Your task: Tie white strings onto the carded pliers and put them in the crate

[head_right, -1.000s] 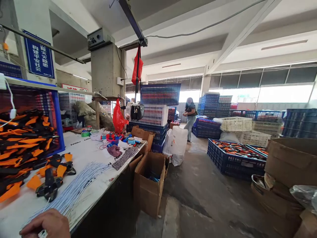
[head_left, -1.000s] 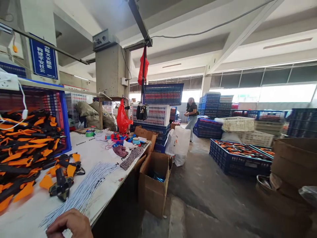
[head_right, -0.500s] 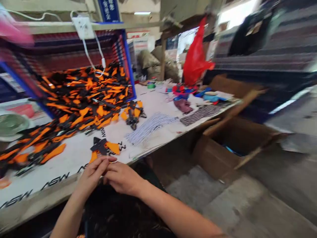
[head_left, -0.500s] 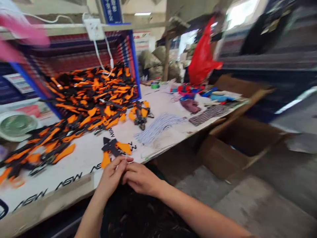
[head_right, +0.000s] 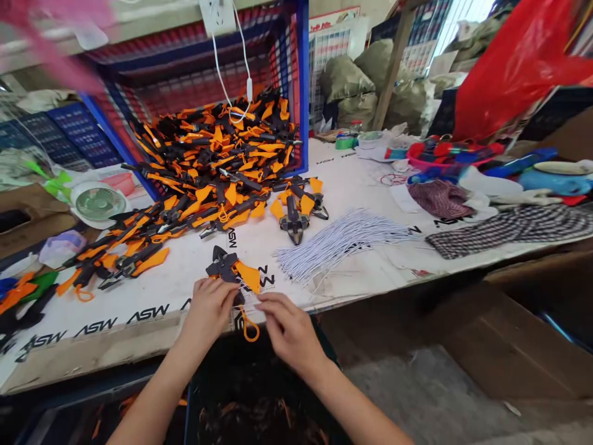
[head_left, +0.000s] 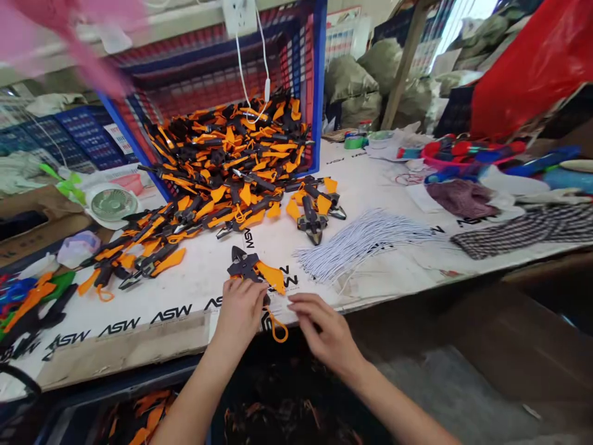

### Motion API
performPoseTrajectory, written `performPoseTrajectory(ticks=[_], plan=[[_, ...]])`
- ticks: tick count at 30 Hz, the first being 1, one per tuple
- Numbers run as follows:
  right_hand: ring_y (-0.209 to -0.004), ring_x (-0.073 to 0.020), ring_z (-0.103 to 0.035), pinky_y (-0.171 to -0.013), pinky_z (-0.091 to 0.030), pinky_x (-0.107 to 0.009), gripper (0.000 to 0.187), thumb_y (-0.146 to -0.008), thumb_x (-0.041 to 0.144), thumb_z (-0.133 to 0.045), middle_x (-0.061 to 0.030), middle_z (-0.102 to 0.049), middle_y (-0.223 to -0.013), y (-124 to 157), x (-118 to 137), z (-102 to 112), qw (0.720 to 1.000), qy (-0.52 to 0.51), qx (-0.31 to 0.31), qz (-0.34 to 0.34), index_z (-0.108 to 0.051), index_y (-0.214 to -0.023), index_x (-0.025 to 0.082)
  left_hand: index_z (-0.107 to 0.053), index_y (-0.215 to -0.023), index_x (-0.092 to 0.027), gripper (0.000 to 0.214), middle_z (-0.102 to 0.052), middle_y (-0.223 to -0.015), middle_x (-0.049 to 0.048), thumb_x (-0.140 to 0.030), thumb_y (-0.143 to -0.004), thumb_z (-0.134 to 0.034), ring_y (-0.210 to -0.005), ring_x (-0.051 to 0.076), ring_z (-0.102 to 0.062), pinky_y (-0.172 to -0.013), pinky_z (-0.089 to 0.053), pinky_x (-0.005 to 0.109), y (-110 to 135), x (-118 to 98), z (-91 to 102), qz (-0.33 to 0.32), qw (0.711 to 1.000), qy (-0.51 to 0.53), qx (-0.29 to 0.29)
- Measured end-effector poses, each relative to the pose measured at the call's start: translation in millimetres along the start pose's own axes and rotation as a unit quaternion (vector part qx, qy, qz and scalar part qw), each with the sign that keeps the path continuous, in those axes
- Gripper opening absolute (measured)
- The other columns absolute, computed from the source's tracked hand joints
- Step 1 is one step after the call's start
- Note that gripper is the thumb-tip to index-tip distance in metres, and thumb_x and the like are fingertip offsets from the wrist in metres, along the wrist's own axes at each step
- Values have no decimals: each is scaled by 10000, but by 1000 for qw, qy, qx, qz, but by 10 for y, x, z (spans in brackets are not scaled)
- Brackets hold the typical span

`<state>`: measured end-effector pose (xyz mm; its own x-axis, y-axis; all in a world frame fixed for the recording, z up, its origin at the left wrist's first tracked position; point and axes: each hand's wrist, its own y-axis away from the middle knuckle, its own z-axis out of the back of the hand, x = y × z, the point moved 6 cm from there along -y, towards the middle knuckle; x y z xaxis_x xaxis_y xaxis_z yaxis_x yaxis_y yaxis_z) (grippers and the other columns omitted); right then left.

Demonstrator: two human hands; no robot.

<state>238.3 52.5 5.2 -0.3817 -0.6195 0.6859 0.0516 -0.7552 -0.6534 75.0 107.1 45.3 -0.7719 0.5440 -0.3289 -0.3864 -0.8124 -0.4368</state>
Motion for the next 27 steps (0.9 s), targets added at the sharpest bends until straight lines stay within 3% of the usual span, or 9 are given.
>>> performPoseTrajectory(ticks=[4,8,14,20,27], plan=[[-816,-171,-692,-743,-572,-313,193,-954,248,-457,-101,-670,-1060,-65,-426,66,986,-43,-22,-161,-638,-1014,217,-695,-914,-210,206,-659,-825,57,-164,-937,-496,-850,225,-551,-879,-376,419,-90,-65,-160,-68,989,-121,41],[-747,-182,-686,-700,-557,-318,205,-904,295,-470,-74,-690,-907,-138,-628,4,971,-38,26,-236,-640,-972,203,-691,-870,-205,202,-650,-825,61,-127,-917,-510,-850,233,-530,-870,-342,431,-176,-102,-231,-95,980,-154,77],[-729,-198,-695,-722,-530,-333,218,-860,304,-476,-56,-712,-810,-154,-716,-40,965,6,49,-256,-651,-940,202,-675,-833,-201,185,-639,-812,52,-129,-913,-525,-856,227,-535,-900,-314,439,-231,-126,-284,-122,972,-163,114],[-704,-209,-684,-677,-513,-325,259,-853,351,-491,-47,-722,-761,-194,-776,-63,957,29,63,-282,-671,-967,205,-669,-799,-200,185,-644,-800,46,-129,-901,-531,-855,223,-539,-916,-313,443,-248,-154,-321,-107,979,-140,101],[-692,-203,-664,-678,-501,-311,246,-838,337,-489,-42,-707,-764,-266,-750,-65,959,69,76,-263,-673,-935,206,-659,-767,-196,190,-641,-771,46,-136,-889,-526,-825,220,-532,-888,-329,437,-262,-168,-288,-112,976,-162,98]])
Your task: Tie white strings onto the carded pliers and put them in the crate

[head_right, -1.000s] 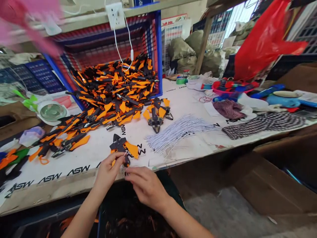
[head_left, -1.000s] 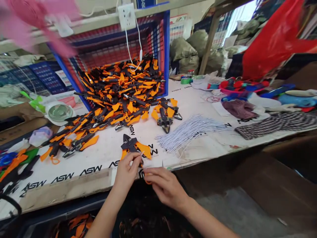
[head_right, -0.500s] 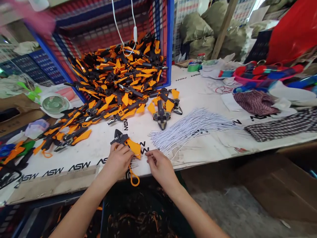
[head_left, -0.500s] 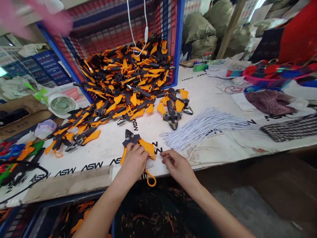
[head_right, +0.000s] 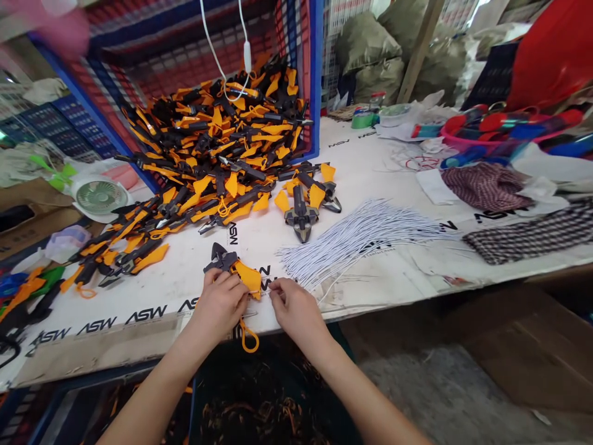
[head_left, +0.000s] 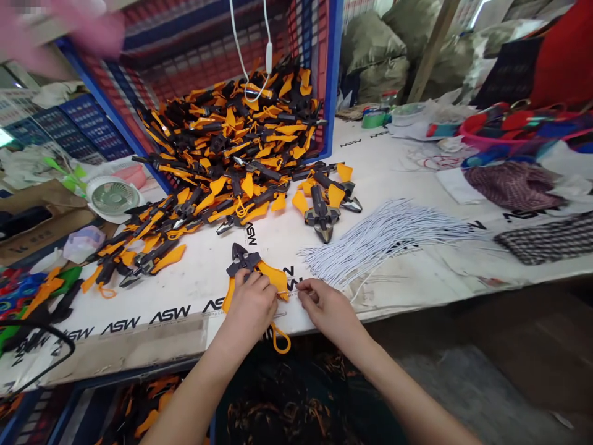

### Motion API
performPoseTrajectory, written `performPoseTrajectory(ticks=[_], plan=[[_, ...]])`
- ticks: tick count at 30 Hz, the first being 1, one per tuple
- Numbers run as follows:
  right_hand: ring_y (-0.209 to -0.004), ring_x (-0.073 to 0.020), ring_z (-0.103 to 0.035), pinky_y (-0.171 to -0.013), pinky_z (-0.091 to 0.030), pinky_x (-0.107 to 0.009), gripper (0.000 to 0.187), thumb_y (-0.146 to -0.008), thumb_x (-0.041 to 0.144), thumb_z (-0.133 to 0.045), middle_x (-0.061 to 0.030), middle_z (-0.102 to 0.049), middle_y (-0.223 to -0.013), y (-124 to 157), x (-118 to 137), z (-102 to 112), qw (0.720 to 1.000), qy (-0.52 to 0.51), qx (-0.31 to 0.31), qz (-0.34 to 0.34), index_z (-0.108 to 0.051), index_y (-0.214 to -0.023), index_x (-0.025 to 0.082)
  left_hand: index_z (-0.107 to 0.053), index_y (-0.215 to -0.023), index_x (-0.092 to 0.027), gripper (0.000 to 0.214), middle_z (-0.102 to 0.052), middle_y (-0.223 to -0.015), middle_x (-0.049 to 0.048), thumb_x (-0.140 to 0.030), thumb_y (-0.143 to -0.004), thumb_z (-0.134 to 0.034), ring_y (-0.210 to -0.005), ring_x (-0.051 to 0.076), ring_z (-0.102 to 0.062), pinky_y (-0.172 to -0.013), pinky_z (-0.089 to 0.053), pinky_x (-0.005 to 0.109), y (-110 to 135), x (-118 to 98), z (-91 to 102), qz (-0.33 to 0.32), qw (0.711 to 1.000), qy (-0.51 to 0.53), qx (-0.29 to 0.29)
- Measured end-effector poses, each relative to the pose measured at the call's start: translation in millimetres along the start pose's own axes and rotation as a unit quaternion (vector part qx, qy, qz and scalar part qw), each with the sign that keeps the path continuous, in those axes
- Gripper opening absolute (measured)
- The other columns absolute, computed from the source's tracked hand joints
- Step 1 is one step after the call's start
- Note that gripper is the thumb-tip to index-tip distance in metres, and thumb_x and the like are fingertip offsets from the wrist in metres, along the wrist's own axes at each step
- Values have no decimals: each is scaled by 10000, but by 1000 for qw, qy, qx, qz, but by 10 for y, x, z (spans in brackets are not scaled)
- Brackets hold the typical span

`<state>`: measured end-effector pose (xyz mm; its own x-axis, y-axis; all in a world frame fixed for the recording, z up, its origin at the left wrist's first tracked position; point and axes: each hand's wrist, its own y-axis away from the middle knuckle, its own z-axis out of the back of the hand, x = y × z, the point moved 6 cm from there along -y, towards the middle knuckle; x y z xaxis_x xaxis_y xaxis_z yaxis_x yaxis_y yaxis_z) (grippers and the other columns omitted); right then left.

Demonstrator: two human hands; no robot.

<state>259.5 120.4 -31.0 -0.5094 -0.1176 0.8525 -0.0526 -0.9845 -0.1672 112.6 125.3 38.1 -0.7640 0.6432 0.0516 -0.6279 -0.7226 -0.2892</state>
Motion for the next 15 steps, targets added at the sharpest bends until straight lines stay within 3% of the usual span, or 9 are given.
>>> performPoseTrajectory(ticks=[9,15], plan=[[-724,-203,-675,-719,-506,-317,235,-850,318,-487,-39,-716,-804,4,-16,-31,1000,22,-2,5,-673,-952,216,-664,-772,-192,188,-637,-750,39,-169,-908,-536,-820,214,-550,-929,-317,443,-50,-42,-55,-17,1000,-7,-1],[-746,-205,-683,-720,-494,-311,255,-845,268,-484,-40,-722,-809,-45,52,-15,998,53,24,2,-676,-1002,205,-675,-809,-193,235,-645,-741,16,-203,-959,-495,-754,170,-561,-912,-321,407,-73,-75,-48,9,998,31,-47]])
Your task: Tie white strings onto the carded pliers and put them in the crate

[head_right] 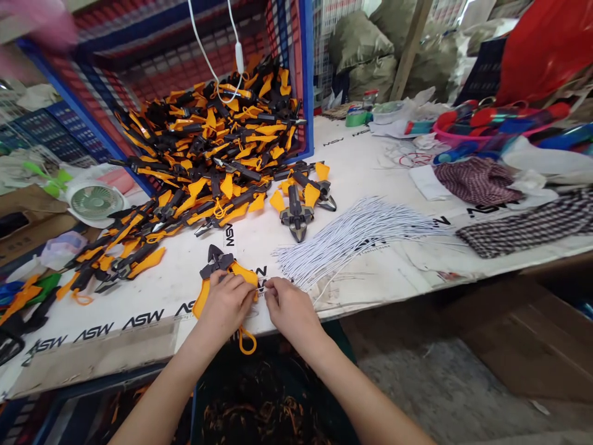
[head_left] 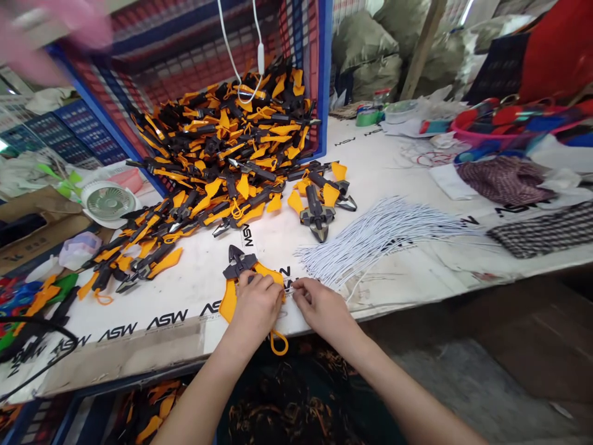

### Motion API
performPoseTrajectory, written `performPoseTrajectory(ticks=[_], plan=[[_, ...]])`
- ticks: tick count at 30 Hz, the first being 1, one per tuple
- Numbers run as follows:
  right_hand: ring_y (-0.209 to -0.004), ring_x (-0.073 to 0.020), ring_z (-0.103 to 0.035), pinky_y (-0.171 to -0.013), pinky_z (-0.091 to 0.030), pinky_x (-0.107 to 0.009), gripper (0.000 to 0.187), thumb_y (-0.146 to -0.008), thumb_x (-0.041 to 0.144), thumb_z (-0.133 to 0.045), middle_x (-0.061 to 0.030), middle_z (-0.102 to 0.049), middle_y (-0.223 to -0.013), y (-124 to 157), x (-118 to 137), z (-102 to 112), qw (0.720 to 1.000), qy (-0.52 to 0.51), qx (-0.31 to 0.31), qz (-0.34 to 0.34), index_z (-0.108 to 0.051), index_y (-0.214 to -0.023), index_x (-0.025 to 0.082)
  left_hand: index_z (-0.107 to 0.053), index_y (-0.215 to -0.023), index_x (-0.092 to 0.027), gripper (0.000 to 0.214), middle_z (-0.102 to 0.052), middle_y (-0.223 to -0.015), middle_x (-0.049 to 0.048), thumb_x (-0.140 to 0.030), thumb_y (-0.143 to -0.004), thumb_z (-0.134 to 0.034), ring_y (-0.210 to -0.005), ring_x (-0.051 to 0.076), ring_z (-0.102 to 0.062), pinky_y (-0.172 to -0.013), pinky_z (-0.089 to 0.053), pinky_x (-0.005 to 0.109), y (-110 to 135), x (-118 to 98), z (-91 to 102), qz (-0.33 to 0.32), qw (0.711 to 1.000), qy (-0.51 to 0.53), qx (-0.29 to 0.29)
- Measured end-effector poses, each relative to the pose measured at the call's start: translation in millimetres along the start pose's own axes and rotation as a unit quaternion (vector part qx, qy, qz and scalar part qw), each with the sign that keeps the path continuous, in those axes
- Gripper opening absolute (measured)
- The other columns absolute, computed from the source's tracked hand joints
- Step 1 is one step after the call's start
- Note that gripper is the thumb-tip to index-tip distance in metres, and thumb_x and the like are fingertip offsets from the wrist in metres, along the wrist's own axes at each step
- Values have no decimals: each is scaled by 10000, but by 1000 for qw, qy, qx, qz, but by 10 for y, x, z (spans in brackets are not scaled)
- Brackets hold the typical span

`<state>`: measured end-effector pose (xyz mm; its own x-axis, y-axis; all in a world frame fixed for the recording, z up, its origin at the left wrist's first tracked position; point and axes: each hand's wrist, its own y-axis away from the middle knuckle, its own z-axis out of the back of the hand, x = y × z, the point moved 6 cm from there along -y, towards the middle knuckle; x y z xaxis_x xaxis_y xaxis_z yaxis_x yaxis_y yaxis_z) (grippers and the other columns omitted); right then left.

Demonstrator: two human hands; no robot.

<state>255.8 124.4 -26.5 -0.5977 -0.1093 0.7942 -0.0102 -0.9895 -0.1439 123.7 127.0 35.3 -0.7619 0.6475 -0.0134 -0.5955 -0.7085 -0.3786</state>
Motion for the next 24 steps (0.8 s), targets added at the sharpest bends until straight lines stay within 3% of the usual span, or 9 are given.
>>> performPoseTrajectory(ticks=[5,14,24], plan=[[-793,-207,-685,-747,-484,-311,264,-868,281,-495,-38,-726,-859,-14,-16,-4,999,-7,27,-22,-666,-1054,204,-672,-808,-203,186,-637,-735,1,-160,-921,-530,-742,163,-551,-893,-323,392,88,83,100,3,999,-3,-40],[-852,-213,-695,-777,-480,-313,231,-891,269,-493,-50,-736,-913,36,-3,-20,1000,-6,22,-20,-658,-1040,203,-654,-714,-206,190,-642,-709,9,-117,-866,-584,-758,191,-539,-871,-309,404,43,54,27,-37,998,-47,8],[-808,-209,-693,-710,-452,-296,173,-902,299,-538,-33,-738,-872,37,57,-18,999,12,33,-33,-666,-983,216,-665,-803,-195,164,-669,-772,3,-207,-936,-572,-773,169,-587,-848,-326,382,70,64,-18,36,998,37,-21]])
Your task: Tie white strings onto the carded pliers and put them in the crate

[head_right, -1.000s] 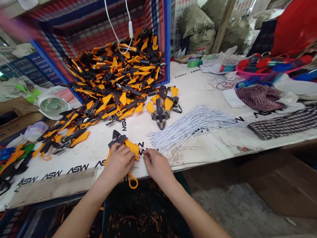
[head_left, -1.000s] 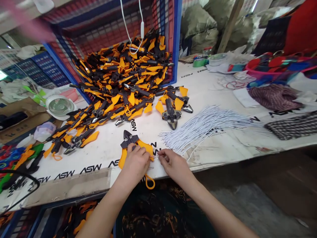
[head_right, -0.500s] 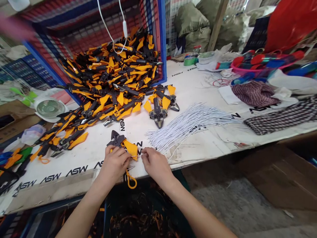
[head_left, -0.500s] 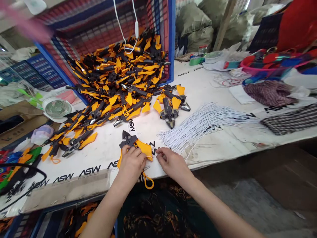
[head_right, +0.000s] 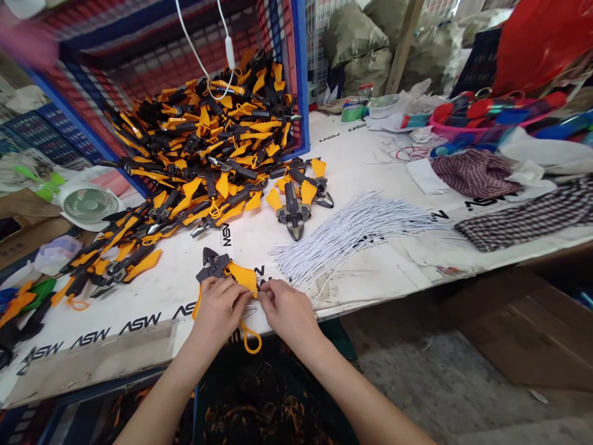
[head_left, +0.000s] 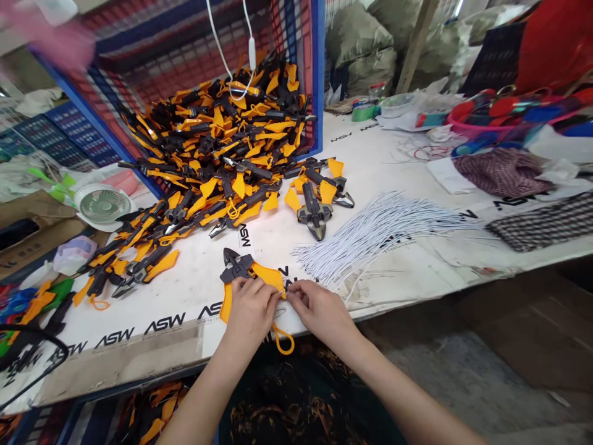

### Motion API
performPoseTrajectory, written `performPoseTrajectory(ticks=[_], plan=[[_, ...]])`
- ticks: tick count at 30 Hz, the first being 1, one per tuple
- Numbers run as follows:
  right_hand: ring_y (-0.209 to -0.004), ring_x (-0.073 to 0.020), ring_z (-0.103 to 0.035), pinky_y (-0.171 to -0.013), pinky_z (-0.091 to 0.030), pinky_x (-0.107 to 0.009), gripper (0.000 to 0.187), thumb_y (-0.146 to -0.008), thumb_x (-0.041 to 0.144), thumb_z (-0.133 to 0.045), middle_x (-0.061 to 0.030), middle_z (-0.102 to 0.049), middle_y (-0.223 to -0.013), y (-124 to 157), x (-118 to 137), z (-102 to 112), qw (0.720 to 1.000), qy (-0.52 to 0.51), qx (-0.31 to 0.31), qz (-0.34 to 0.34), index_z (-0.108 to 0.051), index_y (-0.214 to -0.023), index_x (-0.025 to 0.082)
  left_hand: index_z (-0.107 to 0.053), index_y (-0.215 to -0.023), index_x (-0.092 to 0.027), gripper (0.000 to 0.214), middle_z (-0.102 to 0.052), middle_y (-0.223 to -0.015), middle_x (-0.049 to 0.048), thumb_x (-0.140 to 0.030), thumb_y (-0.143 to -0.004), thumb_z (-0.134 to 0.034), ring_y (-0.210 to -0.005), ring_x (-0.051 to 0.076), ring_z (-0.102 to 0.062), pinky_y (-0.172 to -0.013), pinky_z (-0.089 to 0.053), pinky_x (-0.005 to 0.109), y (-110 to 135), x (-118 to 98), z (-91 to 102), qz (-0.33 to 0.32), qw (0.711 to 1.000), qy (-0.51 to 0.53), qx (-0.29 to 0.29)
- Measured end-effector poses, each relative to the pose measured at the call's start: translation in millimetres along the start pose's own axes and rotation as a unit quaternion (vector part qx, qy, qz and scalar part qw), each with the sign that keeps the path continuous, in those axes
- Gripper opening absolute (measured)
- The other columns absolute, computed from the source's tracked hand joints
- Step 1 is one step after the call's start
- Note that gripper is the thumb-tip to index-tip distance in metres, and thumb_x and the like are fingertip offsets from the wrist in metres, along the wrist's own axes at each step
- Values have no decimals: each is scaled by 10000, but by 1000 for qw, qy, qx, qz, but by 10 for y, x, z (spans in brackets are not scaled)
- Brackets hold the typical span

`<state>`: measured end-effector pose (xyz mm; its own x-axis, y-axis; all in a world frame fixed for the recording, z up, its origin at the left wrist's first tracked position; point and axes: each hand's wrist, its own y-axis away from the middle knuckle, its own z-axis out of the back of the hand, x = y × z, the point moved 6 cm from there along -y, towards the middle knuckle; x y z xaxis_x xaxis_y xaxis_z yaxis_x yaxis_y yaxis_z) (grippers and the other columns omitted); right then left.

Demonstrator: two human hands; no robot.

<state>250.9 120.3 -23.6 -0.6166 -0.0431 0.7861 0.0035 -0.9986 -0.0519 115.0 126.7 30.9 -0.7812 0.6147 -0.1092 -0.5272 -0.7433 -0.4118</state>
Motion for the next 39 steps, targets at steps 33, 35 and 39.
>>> performPoseTrajectory(ticks=[33,35,39], plan=[[-595,-108,-576,-591,-500,-242,203,-829,382,-625,33,-602,-730,38,-370,806,839,-485,-244,-30,-487,-828,233,-726,-934,-223,320,-727,-868,33,-301,-1008,-425,-827,190,-626,-808,-431,359,64,246,-30,51,981,170,79],[-602,-122,-591,-603,-510,-263,205,-865,405,-615,17,-629,-742,37,-169,673,901,-404,-155,2,-518,-895,227,-679,-1121,-220,255,-708,-1027,64,-275,-991,-467,-943,199,-628,-844,-453,351,102,195,79,35,986,160,26],[-662,-151,-638,-651,-537,-297,207,-930,401,-533,-13,-669,-781,153,240,241,947,-310,60,58,-523,-1024,216,-522,-1360,-244,406,-594,-1319,111,-186,-958,-518,-1140,232,-555,-961,-397,393,204,-46,336,-46,997,50,-43]])
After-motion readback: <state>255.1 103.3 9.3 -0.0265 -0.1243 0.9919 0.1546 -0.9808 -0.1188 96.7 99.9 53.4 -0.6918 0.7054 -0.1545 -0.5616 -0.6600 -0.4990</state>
